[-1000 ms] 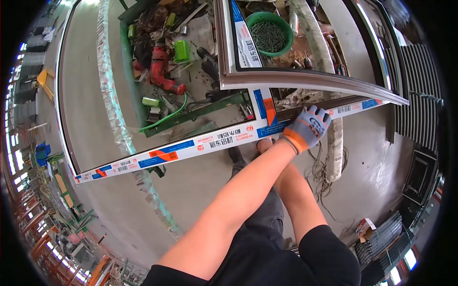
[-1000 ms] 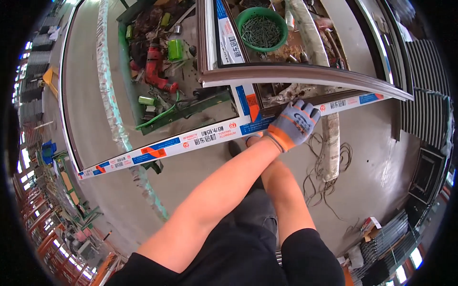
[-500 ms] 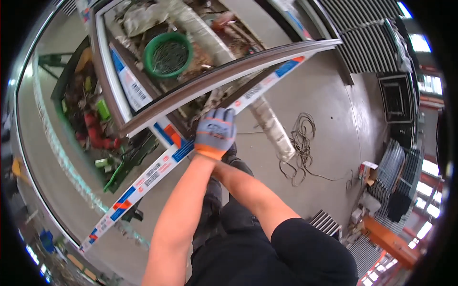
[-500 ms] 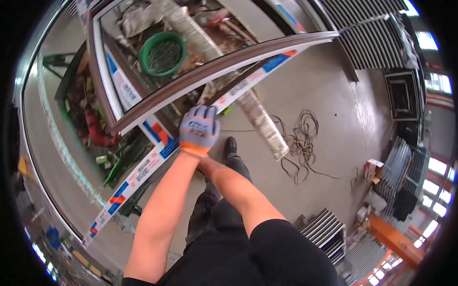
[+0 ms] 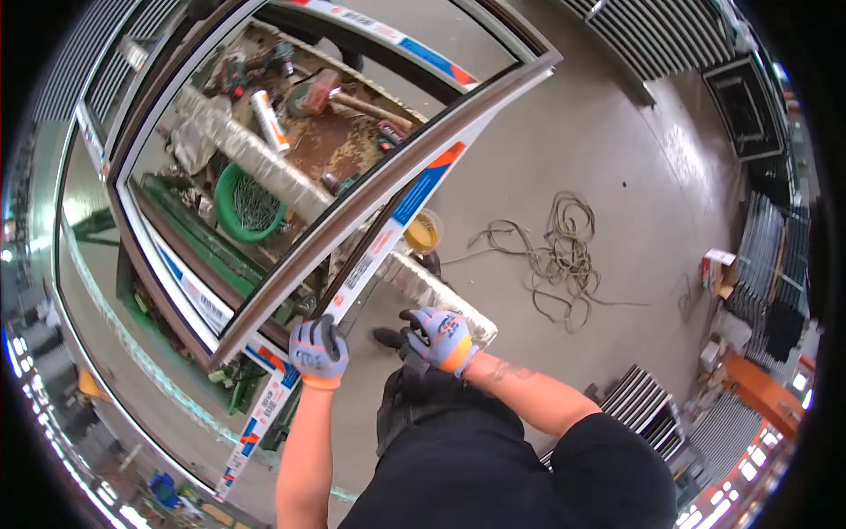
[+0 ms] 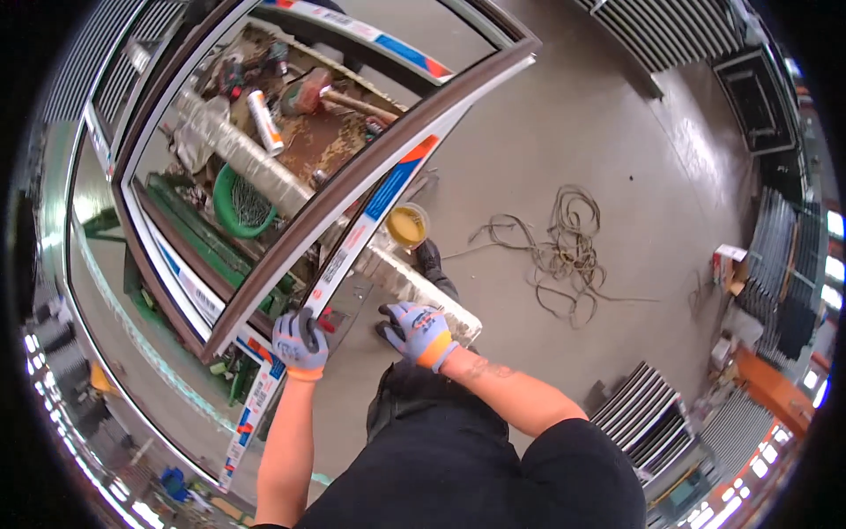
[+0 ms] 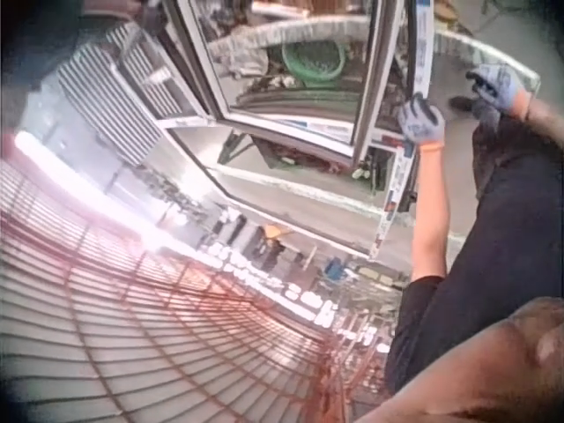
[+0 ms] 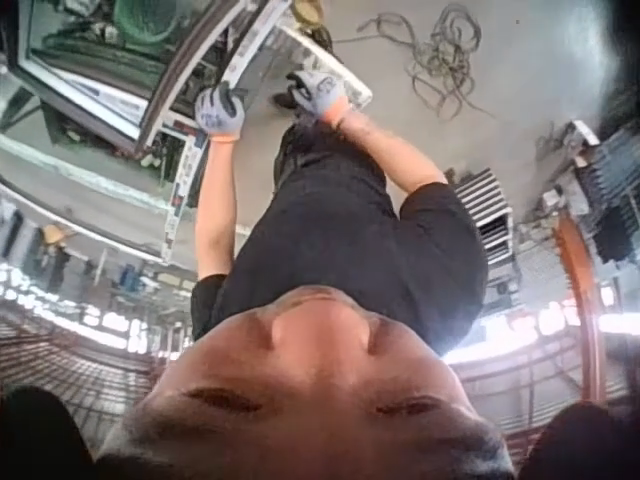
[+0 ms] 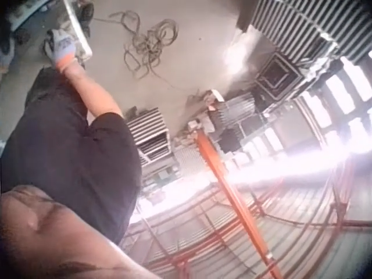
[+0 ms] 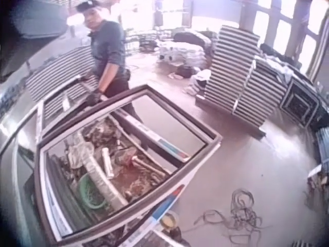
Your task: Assembling and applying sealant to metal window frames in a factory environment.
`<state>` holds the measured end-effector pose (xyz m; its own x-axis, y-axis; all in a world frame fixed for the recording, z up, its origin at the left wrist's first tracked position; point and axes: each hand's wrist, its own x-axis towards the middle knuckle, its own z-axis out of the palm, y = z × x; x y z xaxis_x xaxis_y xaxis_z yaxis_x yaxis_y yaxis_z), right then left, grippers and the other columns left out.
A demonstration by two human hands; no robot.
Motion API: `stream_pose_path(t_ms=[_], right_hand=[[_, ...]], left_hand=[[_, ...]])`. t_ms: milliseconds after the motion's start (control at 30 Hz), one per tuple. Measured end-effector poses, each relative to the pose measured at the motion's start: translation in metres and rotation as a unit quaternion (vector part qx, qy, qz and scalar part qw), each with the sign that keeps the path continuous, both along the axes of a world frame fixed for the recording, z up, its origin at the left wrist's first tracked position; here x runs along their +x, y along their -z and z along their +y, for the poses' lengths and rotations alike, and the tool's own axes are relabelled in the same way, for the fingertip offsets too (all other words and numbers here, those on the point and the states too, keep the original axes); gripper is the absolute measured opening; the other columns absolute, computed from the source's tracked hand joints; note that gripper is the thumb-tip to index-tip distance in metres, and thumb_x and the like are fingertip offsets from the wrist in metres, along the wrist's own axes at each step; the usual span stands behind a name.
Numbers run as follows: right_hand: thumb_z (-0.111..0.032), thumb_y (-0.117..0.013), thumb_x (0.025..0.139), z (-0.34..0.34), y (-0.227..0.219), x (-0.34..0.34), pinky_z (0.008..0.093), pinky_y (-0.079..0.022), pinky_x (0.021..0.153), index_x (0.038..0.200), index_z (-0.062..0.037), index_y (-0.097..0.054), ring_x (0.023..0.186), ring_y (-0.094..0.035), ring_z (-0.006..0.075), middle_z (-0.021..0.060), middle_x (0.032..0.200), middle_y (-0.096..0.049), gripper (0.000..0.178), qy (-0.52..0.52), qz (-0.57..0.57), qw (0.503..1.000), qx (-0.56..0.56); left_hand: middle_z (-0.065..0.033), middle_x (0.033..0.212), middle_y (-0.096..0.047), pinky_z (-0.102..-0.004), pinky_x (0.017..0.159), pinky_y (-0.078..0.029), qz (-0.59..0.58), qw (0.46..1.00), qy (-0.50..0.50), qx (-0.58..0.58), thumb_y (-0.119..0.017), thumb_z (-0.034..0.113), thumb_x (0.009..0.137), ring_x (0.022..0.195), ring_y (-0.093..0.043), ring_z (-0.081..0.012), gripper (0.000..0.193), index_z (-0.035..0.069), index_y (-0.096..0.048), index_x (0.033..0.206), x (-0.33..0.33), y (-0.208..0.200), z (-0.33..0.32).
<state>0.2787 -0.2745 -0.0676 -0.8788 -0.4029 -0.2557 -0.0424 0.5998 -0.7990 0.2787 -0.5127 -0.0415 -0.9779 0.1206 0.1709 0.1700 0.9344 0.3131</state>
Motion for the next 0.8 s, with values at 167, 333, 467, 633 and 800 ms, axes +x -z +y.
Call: stream_pose_path(t_ms=[167,333,467,633,800], right_hand=[[-0.033,-0.057,0.087,0.019,0.013,-0.014,0.0396,-0.049,0.067,0.105,-0.0070,-0.059,0.076,-0.062,0.0292,0.0112,0.085,-0.062,0.032,-0.049,0.045,0.998,0.024],[-0.034,-0.056,0.087,0.033,0.021,-0.020,0.0399,-0.049,0.065,0.104,-0.0067,-0.059,0.076,-0.062,0.0291,0.0120,0.084,-0.062,0.033,-0.027,0.016,0.999,-0.028],[-0.033,-0.055,0.087,0.025,0.010,-0.026,0.0422,-0.050,0.069,0.104,-0.0050,-0.058,0.079,-0.062,0.0329,0.0157,0.088,-0.063,0.033,-0.061,-0.007,0.997,-0.048],[-0.027,-0.059,0.084,0.037,0.012,-0.021,0.0422,-0.050,0.076,0.107,-0.0046,-0.059,0.083,-0.063,0.0340,0.0172,0.093,-0.065,0.033,-0.019,-0.035,0.998,-0.054],[-0.022,-0.064,0.081,0.024,0.000,-0.022,0.0385,-0.051,0.074,0.103,-0.0083,-0.064,0.083,-0.064,0.0310,0.0136,0.094,-0.066,0.026,0.001,-0.031,0.998,-0.059]], left_hand=[[-0.0158,0.082,-0.058,-0.0453,0.071,-0.045,0.012,0.999,-0.005,-0.039,-0.056,0.003,0.073,0.075,-0.054,-0.0346,0.020,0.002,-0.061,0.092,-0.001,0.009,0.009],[-0.0153,0.081,-0.057,-0.0451,0.073,-0.044,-0.051,0.996,-0.050,-0.058,-0.056,0.003,0.073,0.077,-0.053,-0.0348,0.021,0.002,-0.061,0.093,-0.013,-0.009,0.034],[-0.0153,0.083,-0.058,-0.0460,0.071,-0.045,-0.037,0.990,-0.126,-0.045,-0.057,0.000,0.070,0.077,-0.054,-0.0354,0.023,0.004,-0.063,0.093,0.021,-0.025,0.012],[-0.0163,0.089,-0.061,-0.0438,0.078,-0.046,0.044,0.969,-0.240,-0.025,-0.063,0.006,0.073,0.085,-0.057,-0.0358,0.021,0.004,-0.064,0.094,0.043,-0.061,-0.044],[-0.0175,0.105,-0.059,-0.0449,0.086,-0.045,0.061,0.944,-0.234,-0.223,-0.061,0.013,0.076,0.097,-0.056,-0.0352,0.033,0.006,-0.060,0.109,0.022,-0.115,-0.163]])
